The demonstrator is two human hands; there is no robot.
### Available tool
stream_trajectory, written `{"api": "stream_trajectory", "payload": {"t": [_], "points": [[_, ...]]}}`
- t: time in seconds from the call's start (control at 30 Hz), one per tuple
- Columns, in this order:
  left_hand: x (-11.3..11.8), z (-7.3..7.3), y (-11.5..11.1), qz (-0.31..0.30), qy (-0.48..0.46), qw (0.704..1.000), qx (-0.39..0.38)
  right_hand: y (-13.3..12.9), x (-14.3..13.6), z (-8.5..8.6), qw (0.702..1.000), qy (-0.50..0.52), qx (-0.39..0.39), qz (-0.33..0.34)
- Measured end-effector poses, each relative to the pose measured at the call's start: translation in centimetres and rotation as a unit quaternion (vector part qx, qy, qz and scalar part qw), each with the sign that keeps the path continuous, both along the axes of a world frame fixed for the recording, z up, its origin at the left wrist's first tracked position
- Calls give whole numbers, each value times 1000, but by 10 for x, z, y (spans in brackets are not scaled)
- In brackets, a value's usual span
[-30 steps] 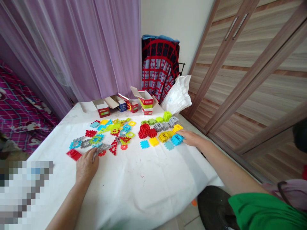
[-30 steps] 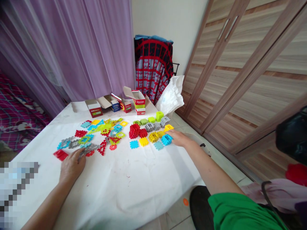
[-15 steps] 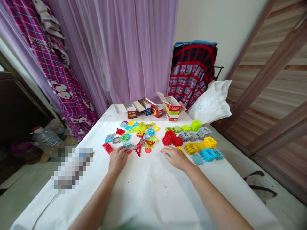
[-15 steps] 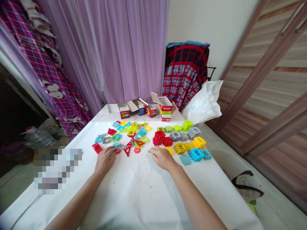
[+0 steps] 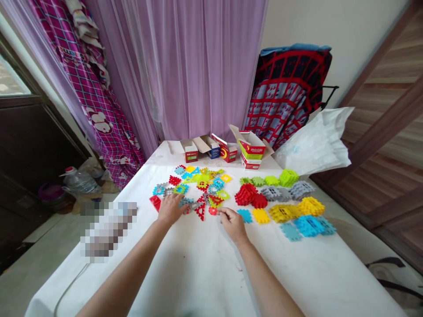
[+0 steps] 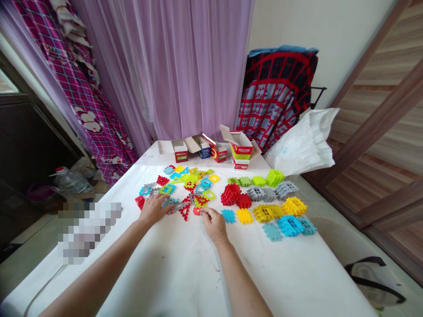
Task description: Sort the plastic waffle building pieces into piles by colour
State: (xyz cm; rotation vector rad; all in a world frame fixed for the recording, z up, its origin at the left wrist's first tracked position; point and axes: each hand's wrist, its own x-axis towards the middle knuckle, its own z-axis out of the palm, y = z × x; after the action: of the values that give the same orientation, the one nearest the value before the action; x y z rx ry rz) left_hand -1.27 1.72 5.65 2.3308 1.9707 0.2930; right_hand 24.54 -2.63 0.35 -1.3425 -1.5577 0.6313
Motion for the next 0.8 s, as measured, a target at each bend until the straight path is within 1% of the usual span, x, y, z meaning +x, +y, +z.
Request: {"api": "stream_trajectory", "payload": {"t": [0.07, 0.13, 0.23, 0.3, 0.37, 0.5, 0.67, 0.73, 0.8], "points": [[3, 7, 3, -27, -5, 1000, -13, 0, -1, 0, 1000, -13, 2, 10], [3, 14, 8, -33, -5, 999, -5, 0, -2, 1, 1000, -15, 0, 15], [0, 22, 21, -2, 43, 999, 15, 0, -2, 1, 1000, 1, -10, 13], [-3, 25, 30, 13, 82, 997, 8, 0, -2, 2, 1000, 12, -17, 12], [-4, 26, 35, 18, 99, 995, -2, 0, -2, 4, 1000, 18, -20, 13], [-4, 26, 32, 14, 97, 995, -3, -1, -2, 6, 999, 24, -17, 17], [-9, 29, 20, -2, 53, 998, 26, 0, -2, 6, 999, 25, -17, 24], [-12, 33, 22, 16, 50, 998, 41, 1, -2, 6, 999, 25, -17, 23], [-14, 38, 30, 44, 57, 996, 43, 1, -2, 6, 999, 26, -19, 21]]}}
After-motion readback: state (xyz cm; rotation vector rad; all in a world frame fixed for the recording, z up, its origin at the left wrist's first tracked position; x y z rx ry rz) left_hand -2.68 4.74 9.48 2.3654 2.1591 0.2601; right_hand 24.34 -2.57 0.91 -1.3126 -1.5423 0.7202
